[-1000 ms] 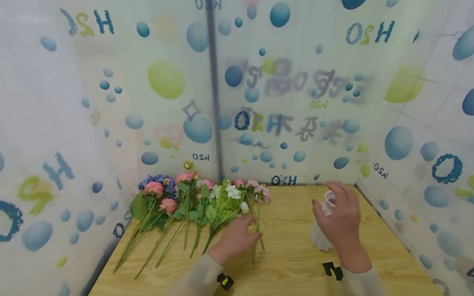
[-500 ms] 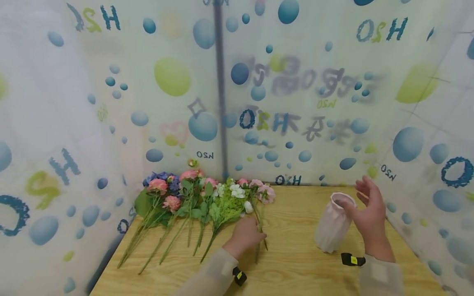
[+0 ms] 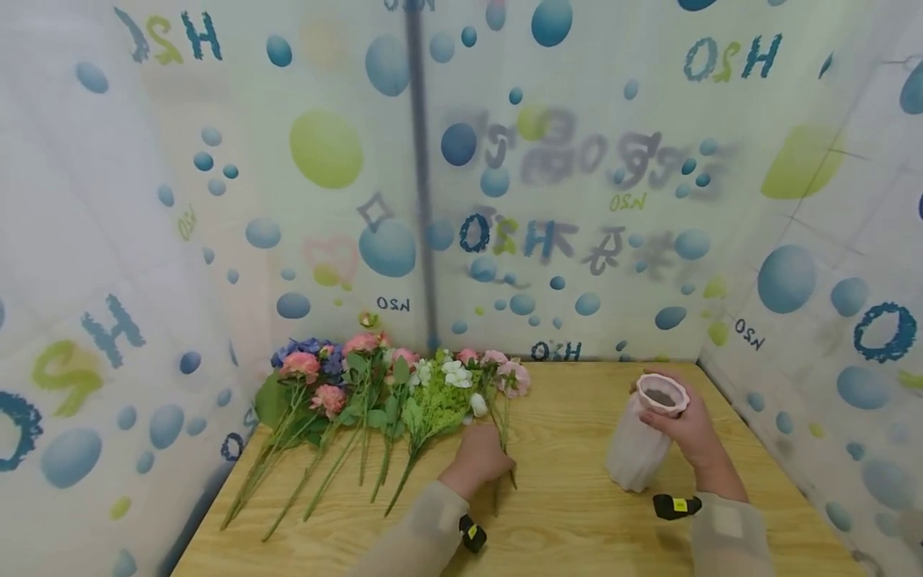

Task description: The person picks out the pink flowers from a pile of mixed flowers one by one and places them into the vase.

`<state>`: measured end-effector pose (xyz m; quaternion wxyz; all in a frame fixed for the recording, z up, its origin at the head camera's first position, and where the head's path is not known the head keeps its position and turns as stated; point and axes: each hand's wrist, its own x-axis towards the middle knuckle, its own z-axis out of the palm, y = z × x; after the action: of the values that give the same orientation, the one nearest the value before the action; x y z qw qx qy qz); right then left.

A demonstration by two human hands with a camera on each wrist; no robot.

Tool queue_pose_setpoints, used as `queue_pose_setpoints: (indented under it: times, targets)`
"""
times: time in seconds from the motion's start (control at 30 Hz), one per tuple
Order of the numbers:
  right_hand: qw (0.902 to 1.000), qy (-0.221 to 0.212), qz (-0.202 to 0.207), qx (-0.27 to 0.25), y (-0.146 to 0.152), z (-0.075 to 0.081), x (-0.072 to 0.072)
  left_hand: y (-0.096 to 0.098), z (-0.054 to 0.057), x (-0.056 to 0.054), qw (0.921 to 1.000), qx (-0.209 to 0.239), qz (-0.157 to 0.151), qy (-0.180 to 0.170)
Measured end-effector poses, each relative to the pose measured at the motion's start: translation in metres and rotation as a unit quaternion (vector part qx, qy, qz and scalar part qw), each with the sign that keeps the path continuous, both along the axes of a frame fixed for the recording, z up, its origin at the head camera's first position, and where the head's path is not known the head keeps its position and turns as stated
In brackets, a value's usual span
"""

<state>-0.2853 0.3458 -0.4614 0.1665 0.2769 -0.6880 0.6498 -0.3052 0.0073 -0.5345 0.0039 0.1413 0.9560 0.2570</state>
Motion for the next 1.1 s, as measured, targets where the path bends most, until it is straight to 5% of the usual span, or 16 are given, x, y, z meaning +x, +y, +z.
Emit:
queue_pose_setpoints:
  times: [0.07, 0.17, 0.37, 0.6, 0.77, 1.1]
  targets:
    - [0.9988, 0.009, 0.044, -0.017, 0.000, -0.004, -0.002, 0.000, -0.002, 0.000, 0.9998, 0.016, 0.001, -0.013]
    - [0.9982, 0.012, 0.054, -0.022, 0.000, -0.009, -0.005, -0.001, -0.005, 0.000, 0.9980, 0.051, 0.003, -0.038]
    - [0.9996, -0.013, 0.019, -0.017, -0.002, -0.009, -0.003, -0.008, -0.004, -0.001, 0.9919, 0.102, 0.000, -0.076]
    - [0.9982, -0.045, -0.039, -0.007, -0.006, -0.007, -0.003, -0.009, 0.012, 0.000, 0.9867, 0.129, -0.006, -0.099]
    - [0.9977, -0.033, -0.053, -0.026, -0.011, -0.007, -0.003, -0.002, 0.022, 0.010, 0.9916, 0.110, -0.030, -0.061]
    - [0.9951, -0.025, -0.093, -0.025, -0.022, 0.005, 0.004, 0.007, 0.046, 0.028, 0.9896, 0.134, -0.049, -0.019]
